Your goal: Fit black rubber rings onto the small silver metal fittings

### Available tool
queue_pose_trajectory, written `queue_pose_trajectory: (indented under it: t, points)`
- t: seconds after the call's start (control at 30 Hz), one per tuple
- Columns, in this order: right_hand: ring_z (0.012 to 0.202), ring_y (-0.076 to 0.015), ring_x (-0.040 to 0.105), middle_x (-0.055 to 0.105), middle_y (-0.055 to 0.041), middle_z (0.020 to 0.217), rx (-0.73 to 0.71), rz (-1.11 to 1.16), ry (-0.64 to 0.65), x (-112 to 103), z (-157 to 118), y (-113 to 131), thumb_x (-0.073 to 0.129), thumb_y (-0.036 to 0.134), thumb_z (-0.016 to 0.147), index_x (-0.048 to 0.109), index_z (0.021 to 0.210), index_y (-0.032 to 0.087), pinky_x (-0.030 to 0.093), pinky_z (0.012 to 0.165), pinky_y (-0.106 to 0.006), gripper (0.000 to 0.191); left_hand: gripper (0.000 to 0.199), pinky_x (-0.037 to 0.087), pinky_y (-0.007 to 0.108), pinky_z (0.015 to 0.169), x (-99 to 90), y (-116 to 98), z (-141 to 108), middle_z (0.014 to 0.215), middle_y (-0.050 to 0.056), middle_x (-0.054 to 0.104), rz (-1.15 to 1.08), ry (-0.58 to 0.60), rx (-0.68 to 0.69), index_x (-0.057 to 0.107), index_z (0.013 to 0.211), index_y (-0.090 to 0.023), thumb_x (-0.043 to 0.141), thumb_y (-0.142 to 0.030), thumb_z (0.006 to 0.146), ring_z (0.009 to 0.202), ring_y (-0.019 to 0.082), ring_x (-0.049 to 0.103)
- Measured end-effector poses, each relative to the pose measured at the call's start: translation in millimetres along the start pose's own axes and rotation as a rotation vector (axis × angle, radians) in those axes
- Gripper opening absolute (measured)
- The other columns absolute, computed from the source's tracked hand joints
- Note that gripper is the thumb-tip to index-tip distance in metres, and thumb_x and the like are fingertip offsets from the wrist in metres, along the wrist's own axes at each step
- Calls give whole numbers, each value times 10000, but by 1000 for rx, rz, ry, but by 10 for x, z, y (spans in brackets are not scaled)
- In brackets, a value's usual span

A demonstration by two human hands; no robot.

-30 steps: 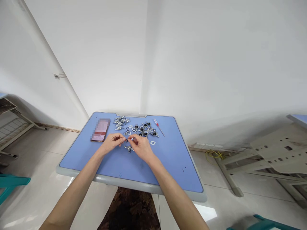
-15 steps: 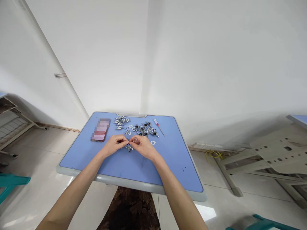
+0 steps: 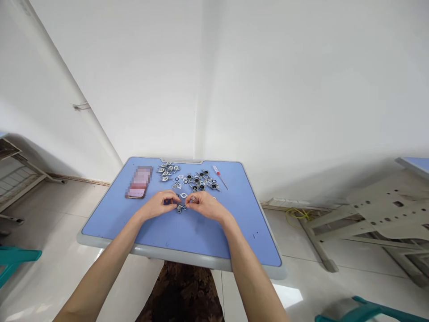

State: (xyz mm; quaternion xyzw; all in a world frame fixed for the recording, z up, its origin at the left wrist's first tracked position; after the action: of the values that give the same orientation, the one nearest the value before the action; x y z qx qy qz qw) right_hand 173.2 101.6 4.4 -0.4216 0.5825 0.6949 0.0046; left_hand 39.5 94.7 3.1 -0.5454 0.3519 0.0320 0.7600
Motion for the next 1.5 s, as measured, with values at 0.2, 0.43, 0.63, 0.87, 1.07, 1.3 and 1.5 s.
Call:
queue_pose_trajectory:
  t: [0.2, 0.43, 0.63, 0.87, 1.07, 1.3, 1.5]
  points:
    - [554, -99, 358, 414, 52, 576, -6, -45, -24, -1, 25, 26, 540, 304, 816, 663, 788, 179, 303, 540, -216, 177, 187, 477, 262, 747, 48, 24, 0, 911, 40, 646, -7, 40, 5, 703, 906, -176, 590, -133, 763, 785, 149, 583]
    - [535, -94, 351, 432, 51, 562, -2, -26, -67, 109, 89, 68, 505, 277, 823, 640, 757, 167, 293, 524, -216, 186, 194, 469, 267, 743, 52, -15, -6, 870, 31, 635, 24, 59, -2, 668, 887, -174, 551, -121, 740, 773, 160, 569]
    - [549, -107, 376, 466, 31, 588, -10, -59, -181, 27, 94, 67, 474, 360, 853, 645, 795, 170, 293, 529, -224, 262, 298, 469, 278, 778, 12, 26, -17, 933, 42, 640, 49, 37, -10, 654, 933, -168, 504, -61, 699, 831, 173, 577]
    - [569, -115, 419, 502, 19, 602, 27, -123, -234, -88, 6, 46, 467, 331, 856, 628, 765, 169, 296, 533, -227, 245, 273, 461, 287, 850, 55, -31, -47, 1018, 53, 634, 14, 89, 12, 652, 1013, -179, 622, -124, 746, 911, 181, 590]
    - [564, -114, 437, 543, 16, 605, 77, -234, -93, 23, -6, -1, 483, 218, 819, 641, 704, 178, 307, 536, -226, 199, 163, 457, 294, 821, 91, -34, -38, 950, 41, 620, 89, 67, 11, 661, 934, -185, 664, -184, 771, 901, 188, 579]
    - [599, -127, 498, 618, -4, 673, 87, -269, 1, 83, -32, 46, 467, 189, 837, 664, 741, 183, 336, 558, -234, 219, 104, 447, 276, 787, 101, -47, -35, 901, 18, 614, 119, 52, 19, 663, 892, -192, 639, -160, 796, 867, 170, 572]
    - [593, -131, 495, 612, -11, 669, 101, -267, -3, 81, -46, 49, 491, 188, 830, 662, 753, 182, 328, 560, -241, 188, 91, 445, 266, 776, 102, -66, -35, 897, 14, 612, 115, 55, 16, 664, 889, -195, 632, -164, 809, 861, 160, 577]
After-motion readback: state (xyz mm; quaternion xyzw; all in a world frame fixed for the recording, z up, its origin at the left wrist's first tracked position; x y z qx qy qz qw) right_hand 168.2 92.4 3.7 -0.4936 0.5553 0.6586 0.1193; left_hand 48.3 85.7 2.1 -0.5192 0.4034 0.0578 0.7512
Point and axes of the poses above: each hand's wrist, its own z-axis towards the middle knuckle, its own x-axis out of the palm, y = z × x, the point moved 8 cm from there along z, towards the middle knuckle
